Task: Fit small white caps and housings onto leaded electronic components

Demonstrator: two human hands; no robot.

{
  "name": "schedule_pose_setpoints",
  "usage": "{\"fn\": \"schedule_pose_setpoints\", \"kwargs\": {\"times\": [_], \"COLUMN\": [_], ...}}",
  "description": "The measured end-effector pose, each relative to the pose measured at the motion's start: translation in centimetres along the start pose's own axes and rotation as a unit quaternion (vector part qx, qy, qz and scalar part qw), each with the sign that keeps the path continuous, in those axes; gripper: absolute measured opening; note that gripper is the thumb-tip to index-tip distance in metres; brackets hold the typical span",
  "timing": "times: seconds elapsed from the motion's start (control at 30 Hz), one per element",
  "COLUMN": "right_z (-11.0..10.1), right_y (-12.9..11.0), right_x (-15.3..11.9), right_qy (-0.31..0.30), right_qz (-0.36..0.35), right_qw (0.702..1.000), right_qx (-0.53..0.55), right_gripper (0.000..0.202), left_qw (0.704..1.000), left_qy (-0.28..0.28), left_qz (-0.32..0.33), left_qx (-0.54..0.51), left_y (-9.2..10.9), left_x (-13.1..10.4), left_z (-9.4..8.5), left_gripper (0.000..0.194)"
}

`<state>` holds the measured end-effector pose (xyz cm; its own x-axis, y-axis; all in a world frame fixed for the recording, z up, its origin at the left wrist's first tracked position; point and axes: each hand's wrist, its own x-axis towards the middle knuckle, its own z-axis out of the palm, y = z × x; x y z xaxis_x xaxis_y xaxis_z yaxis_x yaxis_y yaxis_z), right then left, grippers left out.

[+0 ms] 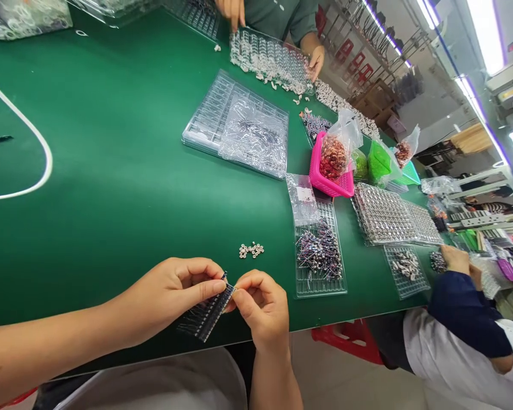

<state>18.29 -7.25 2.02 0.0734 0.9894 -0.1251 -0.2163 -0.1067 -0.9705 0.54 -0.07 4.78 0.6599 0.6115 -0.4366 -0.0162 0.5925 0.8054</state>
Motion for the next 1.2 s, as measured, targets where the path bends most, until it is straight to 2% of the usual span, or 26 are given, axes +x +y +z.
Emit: {"fn": "schedule_pose_setpoints", "kwargs": {"times": [0.17,0.37,0.6,0.83,1.2], "right_z": [-0.43,-0.57,-0.59,-0.51,-0.21], "right_y": [-0.19,-0.57,-0.55,-0.73,-0.95], "right_x": [0.17,0.48,0.56,0.74,0.82], "right_qy": [-0.025,-0.034,-0.038,-0.052,-0.047], "right_qz": [0.076,0.121,0.131,0.117,0.121], "right_qw": [0.996,0.992,0.991,0.992,0.991], "right_qx": [0.037,0.015,0.002,0.017,0.011], "right_gripper": [0.010,0.018,0.019,0.012,0.016], "left_qw": [1.000,0.999,0.999,0.997,0.996], "left_qy": [-0.012,0.000,0.000,0.004,0.001], "left_qz": [-0.010,-0.010,-0.002,-0.013,-0.006], "left_qx": [0.014,0.033,0.047,0.070,0.089], "left_y": [0.01,0.03,-0.12,-0.04,-0.30], "left_x": [-0.04,0.07,0.14,0.02,0.12], "left_z": [0.01,0.15,0.12,0.15,0.09], "left_gripper": [0.028,0.027,0.026,0.026,0.028]}}
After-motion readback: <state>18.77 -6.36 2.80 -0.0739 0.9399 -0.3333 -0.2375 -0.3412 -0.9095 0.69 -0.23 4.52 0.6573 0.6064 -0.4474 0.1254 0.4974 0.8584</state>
